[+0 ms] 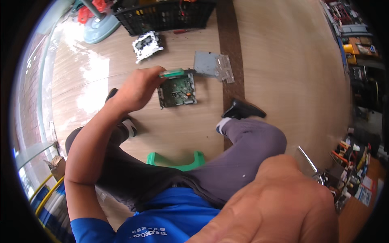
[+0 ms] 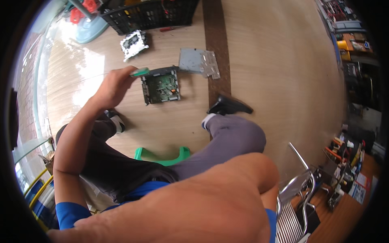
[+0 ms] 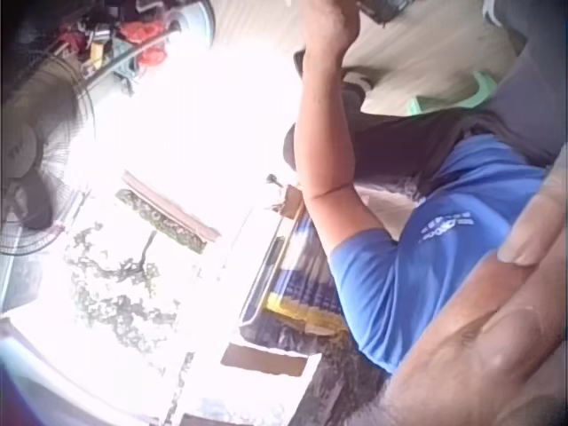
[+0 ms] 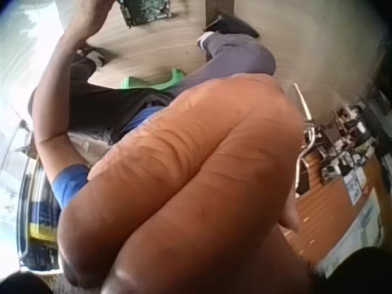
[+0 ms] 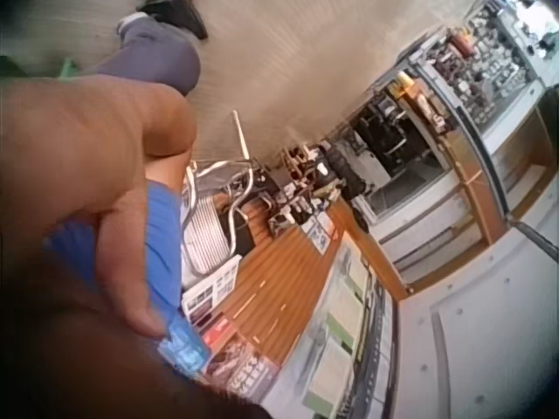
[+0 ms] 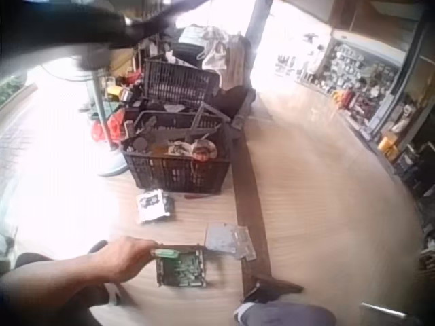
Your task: The person uses a screwdriver to remove screws and disassemble a silver metal electronic component. They remove internal plates and circuit boards from the casing by hand on the floor.
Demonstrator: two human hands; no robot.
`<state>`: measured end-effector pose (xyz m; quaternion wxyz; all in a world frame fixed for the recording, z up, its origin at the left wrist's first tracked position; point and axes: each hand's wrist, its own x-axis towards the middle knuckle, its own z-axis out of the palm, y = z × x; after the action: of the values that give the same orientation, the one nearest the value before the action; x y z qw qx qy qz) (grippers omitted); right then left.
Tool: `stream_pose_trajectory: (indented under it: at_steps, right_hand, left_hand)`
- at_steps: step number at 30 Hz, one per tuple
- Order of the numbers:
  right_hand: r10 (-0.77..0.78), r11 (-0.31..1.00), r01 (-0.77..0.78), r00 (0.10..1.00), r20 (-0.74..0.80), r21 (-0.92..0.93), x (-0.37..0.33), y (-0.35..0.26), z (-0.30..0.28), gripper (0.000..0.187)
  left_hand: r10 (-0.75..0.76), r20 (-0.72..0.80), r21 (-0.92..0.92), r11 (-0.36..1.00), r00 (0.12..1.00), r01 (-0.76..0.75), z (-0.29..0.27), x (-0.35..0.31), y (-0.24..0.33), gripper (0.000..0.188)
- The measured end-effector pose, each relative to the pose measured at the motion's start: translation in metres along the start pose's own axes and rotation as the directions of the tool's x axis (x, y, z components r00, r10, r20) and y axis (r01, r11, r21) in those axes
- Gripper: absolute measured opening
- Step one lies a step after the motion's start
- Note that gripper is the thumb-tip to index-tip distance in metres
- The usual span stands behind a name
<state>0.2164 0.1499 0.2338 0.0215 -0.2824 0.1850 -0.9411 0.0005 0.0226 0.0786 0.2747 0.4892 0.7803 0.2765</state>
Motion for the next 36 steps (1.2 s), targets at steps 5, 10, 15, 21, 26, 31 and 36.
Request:
stream_pose_trajectory:
  at_steps: [5,10,15,21,26,31,36]
  right_hand:
    - [0.022,0.998,-0.023,1.000,-0.015,-0.050,-0.020,-0.013,0.011,0.020]
    - [0.034,0.997,-0.035,0.999,-0.021,-0.070,-0.029,-0.021,0.012,0.018]
    - [0.075,0.995,-0.077,0.997,-0.031,-0.061,-0.025,-0.030,0.018,0.017]
    - [0.114,0.993,-0.114,0.993,0.022,-0.005,-0.009,-0.036,0.006,0.016]
    - [0.139,0.990,-0.140,0.988,0.073,-0.003,0.006,-0.030,0.002,0.016]
    - [0.134,0.991,-0.136,0.988,0.078,0.016,0.010,-0.022,0.002,0.016]
    - [0.136,0.990,-0.138,0.988,0.070,0.029,0.005,-0.023,0.001,0.017]
  left_hand:
    - [0.004,-0.013,-0.020,1.000,1.000,-0.005,0.005,0.004,0.000,0.014]
    - [-0.006,-0.014,-0.062,0.998,1.000,0.005,0.003,0.001,0.003,0.012]
    - [-0.029,0.002,0.020,0.999,1.000,0.029,0.006,0.004,0.001,0.014]
    - [-0.038,0.015,0.064,0.997,0.999,0.037,0.000,0.000,0.002,0.020]
    - [0.081,-0.023,0.097,0.992,0.996,-0.078,-0.003,-0.002,-0.002,0.016]
    - [0.113,-0.017,0.090,0.990,0.993,-0.111,-0.003,-0.003,-0.006,0.016]
    - [0.119,-0.072,0.047,0.992,0.990,-0.116,0.002,-0.003,-0.009,0.018]
